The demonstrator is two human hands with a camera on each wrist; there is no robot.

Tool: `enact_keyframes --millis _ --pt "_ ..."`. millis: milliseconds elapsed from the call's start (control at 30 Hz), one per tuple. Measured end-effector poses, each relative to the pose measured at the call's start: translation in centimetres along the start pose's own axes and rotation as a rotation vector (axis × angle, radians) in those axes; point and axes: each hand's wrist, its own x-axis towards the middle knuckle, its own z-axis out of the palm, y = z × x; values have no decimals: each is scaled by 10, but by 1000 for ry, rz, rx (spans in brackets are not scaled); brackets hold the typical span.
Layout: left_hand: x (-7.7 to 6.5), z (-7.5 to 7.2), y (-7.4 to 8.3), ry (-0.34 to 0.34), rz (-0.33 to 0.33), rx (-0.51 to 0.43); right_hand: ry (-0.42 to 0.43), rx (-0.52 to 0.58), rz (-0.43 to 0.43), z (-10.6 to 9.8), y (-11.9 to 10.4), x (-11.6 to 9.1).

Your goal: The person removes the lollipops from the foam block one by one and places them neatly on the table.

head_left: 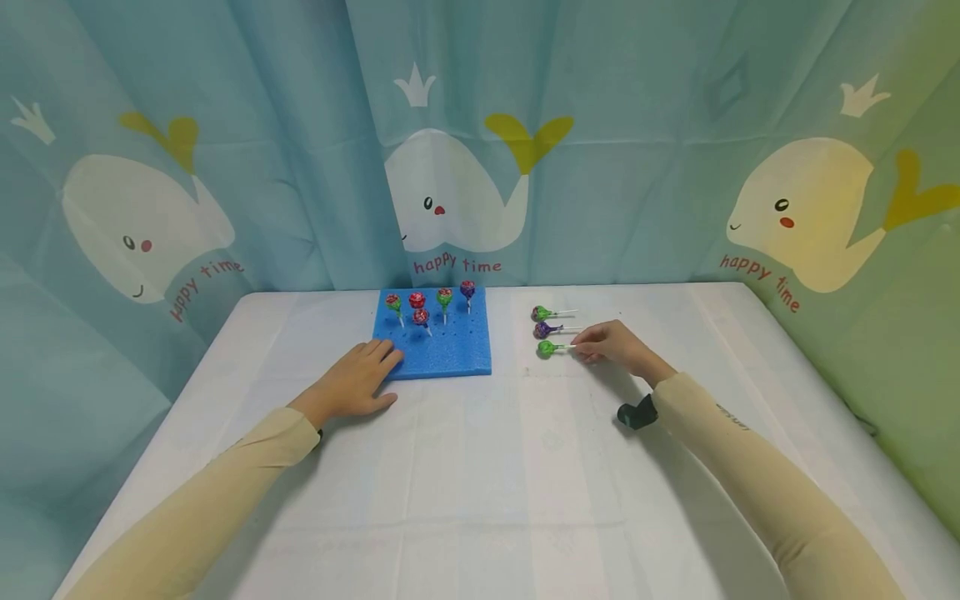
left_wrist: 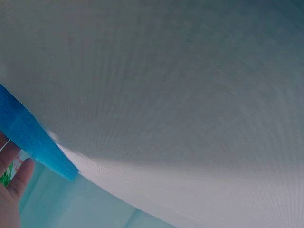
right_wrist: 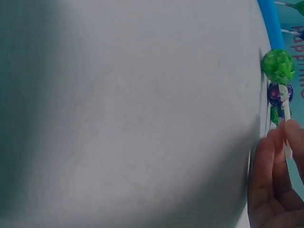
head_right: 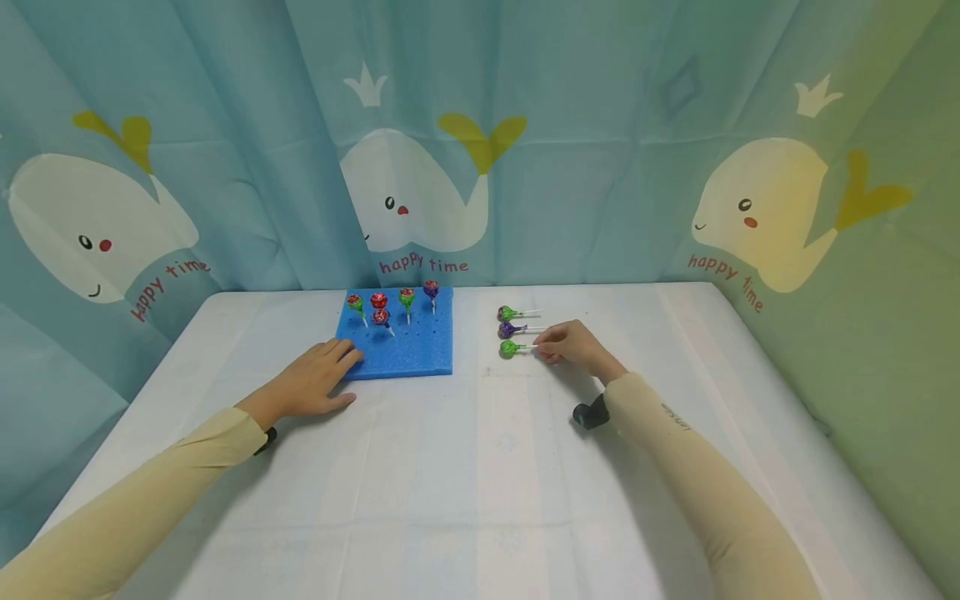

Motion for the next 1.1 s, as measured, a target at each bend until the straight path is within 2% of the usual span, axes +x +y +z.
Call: enact_keyframes --millis 200,500,867,1100 --pt "1 0 0 2 6 4 34 -43 -82 -4 7 4" --pt "1 -1 -1 14 17 9 94 -159 -18 0 -1 6" --pt "0 -2 1 -19 -7 2 63 -253 -15 4 -4 7" --pt "0 -2 1 -24 -13 2 64 -242 -46 1 -4 6"
